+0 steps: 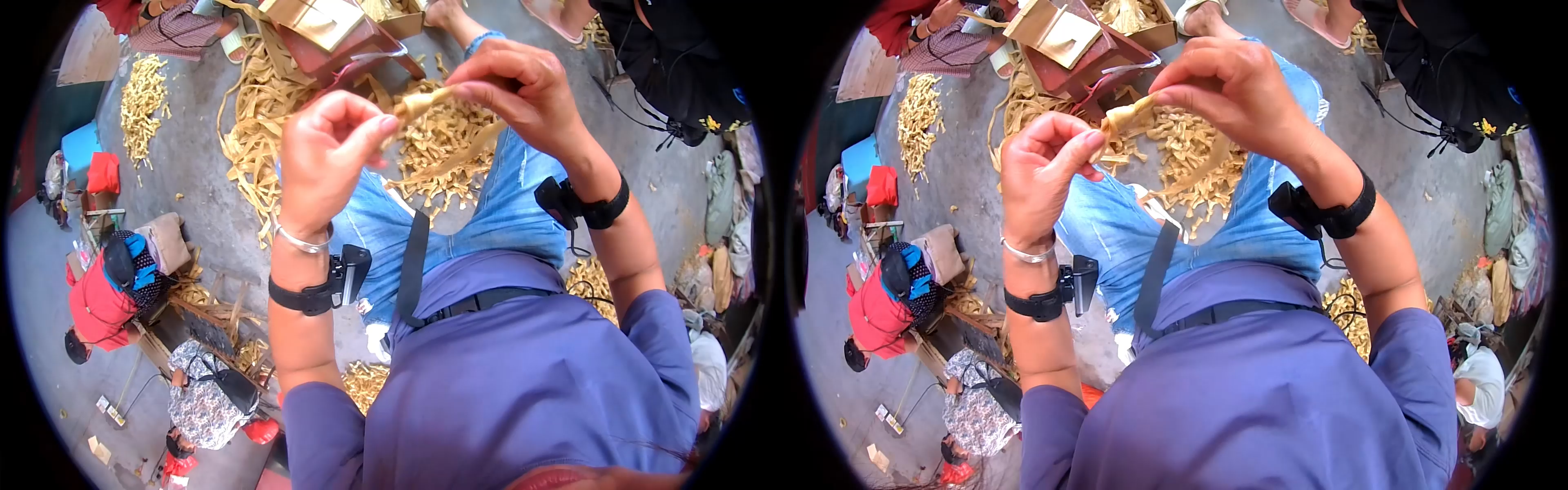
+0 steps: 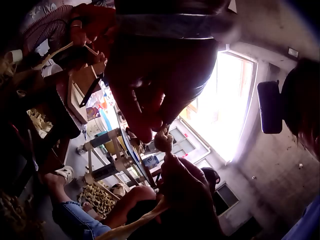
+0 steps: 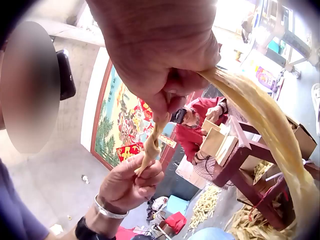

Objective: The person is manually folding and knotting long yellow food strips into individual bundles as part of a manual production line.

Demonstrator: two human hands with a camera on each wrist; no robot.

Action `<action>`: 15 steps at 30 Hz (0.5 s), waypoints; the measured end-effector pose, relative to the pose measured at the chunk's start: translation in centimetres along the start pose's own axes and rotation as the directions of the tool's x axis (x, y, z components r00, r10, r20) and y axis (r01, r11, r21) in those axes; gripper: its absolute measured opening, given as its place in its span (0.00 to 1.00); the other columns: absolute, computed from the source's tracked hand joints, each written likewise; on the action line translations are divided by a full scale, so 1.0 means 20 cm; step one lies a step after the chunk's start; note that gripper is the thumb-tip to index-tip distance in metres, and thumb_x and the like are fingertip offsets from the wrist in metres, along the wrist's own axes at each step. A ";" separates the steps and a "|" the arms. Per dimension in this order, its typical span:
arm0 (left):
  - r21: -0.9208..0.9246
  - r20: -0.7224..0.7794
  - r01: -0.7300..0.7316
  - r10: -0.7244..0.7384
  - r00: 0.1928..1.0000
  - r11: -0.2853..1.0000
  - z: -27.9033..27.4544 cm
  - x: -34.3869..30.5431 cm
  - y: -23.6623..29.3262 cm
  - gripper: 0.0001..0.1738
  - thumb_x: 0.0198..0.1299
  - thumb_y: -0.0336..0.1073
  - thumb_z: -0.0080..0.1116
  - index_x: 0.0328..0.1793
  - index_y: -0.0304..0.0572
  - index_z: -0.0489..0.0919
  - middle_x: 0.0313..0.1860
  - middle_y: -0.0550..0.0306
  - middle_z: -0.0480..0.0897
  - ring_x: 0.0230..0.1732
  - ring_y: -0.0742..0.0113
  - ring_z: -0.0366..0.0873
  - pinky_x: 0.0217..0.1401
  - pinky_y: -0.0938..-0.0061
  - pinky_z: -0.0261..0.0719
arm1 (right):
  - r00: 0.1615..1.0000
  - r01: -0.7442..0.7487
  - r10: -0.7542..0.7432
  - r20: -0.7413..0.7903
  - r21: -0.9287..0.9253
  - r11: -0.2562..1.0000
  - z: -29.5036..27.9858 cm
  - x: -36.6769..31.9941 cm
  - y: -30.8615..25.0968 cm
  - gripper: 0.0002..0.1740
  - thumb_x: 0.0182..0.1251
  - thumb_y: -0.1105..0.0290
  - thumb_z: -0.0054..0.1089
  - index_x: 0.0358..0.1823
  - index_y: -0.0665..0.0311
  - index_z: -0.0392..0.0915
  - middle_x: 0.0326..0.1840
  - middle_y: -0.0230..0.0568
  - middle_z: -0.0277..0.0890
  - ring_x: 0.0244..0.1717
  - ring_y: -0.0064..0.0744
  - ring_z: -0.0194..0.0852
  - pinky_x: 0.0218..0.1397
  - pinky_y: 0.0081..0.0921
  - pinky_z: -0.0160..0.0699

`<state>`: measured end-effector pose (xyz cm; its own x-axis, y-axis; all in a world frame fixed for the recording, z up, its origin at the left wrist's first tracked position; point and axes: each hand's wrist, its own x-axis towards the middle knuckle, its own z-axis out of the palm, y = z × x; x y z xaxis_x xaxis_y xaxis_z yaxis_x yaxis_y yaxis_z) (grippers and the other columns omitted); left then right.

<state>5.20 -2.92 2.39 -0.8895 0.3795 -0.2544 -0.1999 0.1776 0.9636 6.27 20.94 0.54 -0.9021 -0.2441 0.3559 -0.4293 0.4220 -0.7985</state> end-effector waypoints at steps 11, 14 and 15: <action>-0.215 0.051 -0.045 0.057 0.997 0.976 0.01 0.07 0.02 0.16 0.62 0.31 0.61 0.54 0.32 0.76 0.38 0.55 0.83 0.35 0.71 0.80 0.45 0.75 0.80 | 0.996 0.058 -0.063 0.068 0.079 0.995 0.06 0.11 0.00 0.04 0.57 0.72 0.66 0.32 0.64 0.82 0.26 0.37 0.73 0.28 0.32 0.72 0.31 0.26 0.69; -0.183 0.129 0.064 -0.041 0.991 0.981 -0.02 0.14 0.04 0.12 0.60 0.32 0.63 0.47 0.33 0.82 0.32 0.58 0.84 0.30 0.75 0.80 0.33 0.82 0.80 | 0.986 0.099 -0.109 0.125 0.085 0.991 0.07 0.21 -0.01 0.04 0.57 0.72 0.66 0.32 0.63 0.82 0.27 0.38 0.74 0.29 0.31 0.74 0.31 0.27 0.69; -0.136 0.106 0.049 -0.034 0.994 0.990 -0.04 0.16 0.03 0.10 0.59 0.32 0.63 0.44 0.33 0.83 0.31 0.59 0.84 0.29 0.76 0.80 0.31 0.84 0.79 | 0.979 0.119 -0.128 0.162 0.060 0.991 0.06 0.25 0.00 0.04 0.57 0.72 0.66 0.32 0.63 0.82 0.27 0.38 0.75 0.30 0.31 0.75 0.32 0.27 0.70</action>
<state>1.86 -2.36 2.21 -0.8336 0.4673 -0.2946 -0.2969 0.0707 0.9523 1.82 18.73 1.72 -0.8207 -0.4341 0.3716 -0.5304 0.3370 -0.7778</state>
